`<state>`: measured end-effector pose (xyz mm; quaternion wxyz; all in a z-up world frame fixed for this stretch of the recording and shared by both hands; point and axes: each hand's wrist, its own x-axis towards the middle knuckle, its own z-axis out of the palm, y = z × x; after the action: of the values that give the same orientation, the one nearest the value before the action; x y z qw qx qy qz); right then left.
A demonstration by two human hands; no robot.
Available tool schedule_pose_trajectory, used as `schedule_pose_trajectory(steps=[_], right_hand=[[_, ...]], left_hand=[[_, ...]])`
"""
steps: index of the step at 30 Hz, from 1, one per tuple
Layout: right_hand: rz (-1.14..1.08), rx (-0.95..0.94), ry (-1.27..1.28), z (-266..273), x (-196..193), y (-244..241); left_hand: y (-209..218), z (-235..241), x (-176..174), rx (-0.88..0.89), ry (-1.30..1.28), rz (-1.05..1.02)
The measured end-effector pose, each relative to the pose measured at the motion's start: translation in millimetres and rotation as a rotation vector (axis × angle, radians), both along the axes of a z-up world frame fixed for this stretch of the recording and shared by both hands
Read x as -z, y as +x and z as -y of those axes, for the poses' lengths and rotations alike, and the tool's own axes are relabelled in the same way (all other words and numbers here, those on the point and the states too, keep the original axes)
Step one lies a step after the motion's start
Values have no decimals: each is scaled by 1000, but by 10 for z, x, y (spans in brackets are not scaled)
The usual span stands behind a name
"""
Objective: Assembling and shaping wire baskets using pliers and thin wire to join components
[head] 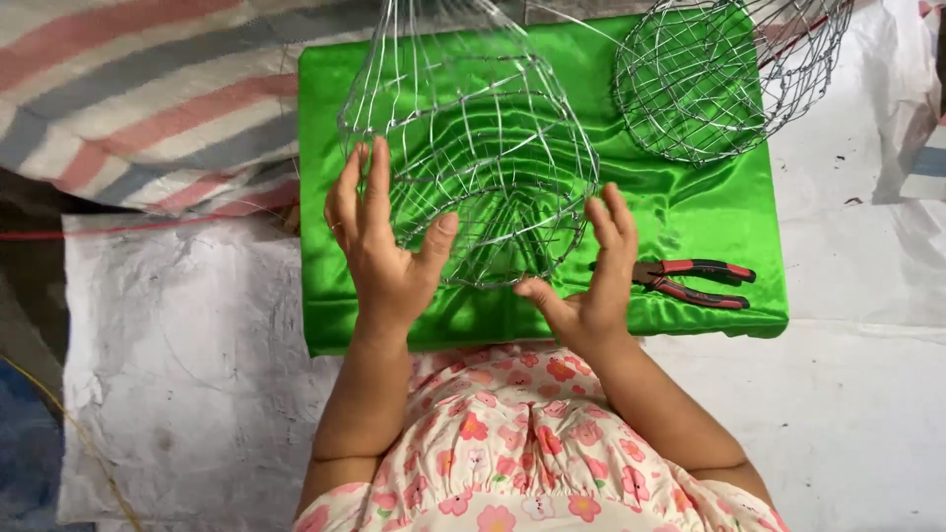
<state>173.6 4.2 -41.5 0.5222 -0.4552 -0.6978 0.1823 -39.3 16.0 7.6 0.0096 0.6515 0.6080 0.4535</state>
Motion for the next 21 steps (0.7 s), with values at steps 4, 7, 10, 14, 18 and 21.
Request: schedule_pose_trajectory(steps=[4,7,10,14,18,21], right_hand=[[-30,34,-32,-39,-27,-113],[-18,-17,-46,-78,-66,-133],[-16,-42,-38,-95,-90,-114],[-14,-25,19,-55,-81,-80],[-7,-74,45,-17,-50,-97],[-15,-60,75,8,-4,-119]], left_hand=[[10,58,36,42,-9,14],[32,160,73,-4,-16,34],[92,206,75,9,-1,37],[131,227,2,-5,37,-154],[198,181,-316,105,-16,-285],[230,189,-369,103,8,-240]])
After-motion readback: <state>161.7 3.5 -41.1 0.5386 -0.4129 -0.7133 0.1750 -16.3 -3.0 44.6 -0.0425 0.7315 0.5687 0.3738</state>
